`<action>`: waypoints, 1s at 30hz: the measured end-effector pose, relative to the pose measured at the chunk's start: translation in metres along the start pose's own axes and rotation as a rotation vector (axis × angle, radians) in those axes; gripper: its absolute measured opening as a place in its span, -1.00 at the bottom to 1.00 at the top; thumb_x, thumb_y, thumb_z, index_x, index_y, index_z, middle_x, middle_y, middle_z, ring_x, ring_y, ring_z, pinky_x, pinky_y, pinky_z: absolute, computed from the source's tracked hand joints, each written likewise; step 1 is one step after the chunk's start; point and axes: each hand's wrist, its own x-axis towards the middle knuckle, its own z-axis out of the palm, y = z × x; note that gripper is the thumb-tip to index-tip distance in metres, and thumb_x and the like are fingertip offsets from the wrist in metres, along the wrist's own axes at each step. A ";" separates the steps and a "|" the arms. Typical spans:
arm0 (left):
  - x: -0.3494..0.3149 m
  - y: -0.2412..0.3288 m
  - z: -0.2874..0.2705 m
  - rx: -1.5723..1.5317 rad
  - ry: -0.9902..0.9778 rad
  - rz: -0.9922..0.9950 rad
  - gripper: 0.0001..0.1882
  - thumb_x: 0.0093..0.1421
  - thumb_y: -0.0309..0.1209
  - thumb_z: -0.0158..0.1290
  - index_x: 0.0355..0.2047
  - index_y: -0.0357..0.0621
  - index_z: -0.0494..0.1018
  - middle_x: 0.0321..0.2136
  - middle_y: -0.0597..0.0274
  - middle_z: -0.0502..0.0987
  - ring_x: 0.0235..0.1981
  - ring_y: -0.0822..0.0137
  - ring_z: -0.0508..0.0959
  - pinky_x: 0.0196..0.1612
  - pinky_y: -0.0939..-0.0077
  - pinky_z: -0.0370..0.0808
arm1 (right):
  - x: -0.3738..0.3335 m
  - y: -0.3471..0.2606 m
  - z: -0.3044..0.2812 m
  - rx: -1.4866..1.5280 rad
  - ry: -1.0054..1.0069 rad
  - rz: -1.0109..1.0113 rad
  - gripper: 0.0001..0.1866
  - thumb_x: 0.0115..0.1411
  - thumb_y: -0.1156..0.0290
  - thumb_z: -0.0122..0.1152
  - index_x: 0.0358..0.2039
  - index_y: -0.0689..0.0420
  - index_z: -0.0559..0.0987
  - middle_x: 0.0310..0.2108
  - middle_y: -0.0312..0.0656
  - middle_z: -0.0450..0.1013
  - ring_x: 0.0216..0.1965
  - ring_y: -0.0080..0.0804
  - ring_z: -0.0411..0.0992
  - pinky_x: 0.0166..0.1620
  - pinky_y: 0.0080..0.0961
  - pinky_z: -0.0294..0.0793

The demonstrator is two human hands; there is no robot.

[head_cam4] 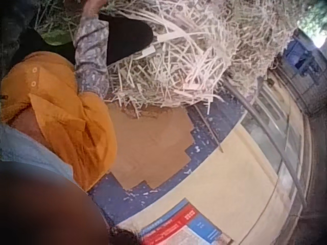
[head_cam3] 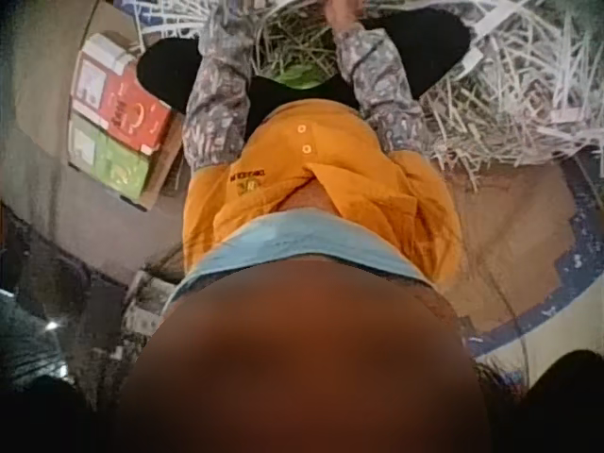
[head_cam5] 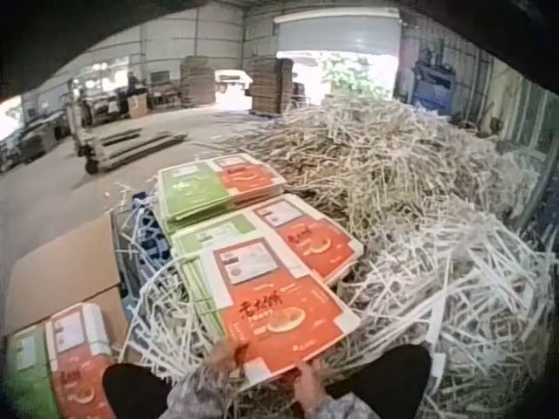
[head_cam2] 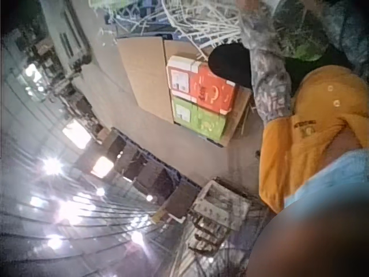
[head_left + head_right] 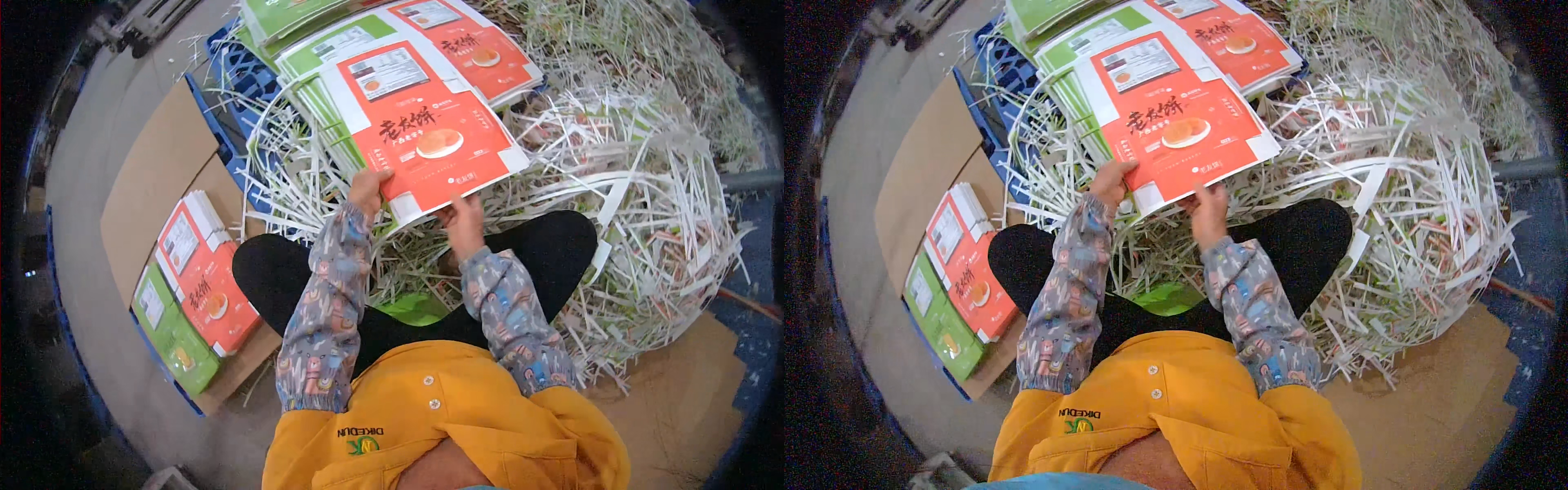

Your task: Sorting through a pile of paper scraps to extract and stack flat paper product boxes.

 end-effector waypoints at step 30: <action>-0.052 -0.010 -0.010 -0.227 -0.010 -0.080 -0.65 -0.04 -0.55 0.07 -0.21 -0.35 0.30 -0.24 0.08 0.43 -0.25 0.26 0.46 -0.18 0.42 0.44 | 0.034 -0.117 -0.020 0.017 0.071 -0.263 -0.66 0.15 0.21 -0.06 -0.23 0.24 0.37 -0.33 -0.26 0.39 -0.35 -0.52 0.37 -0.33 -0.56 0.36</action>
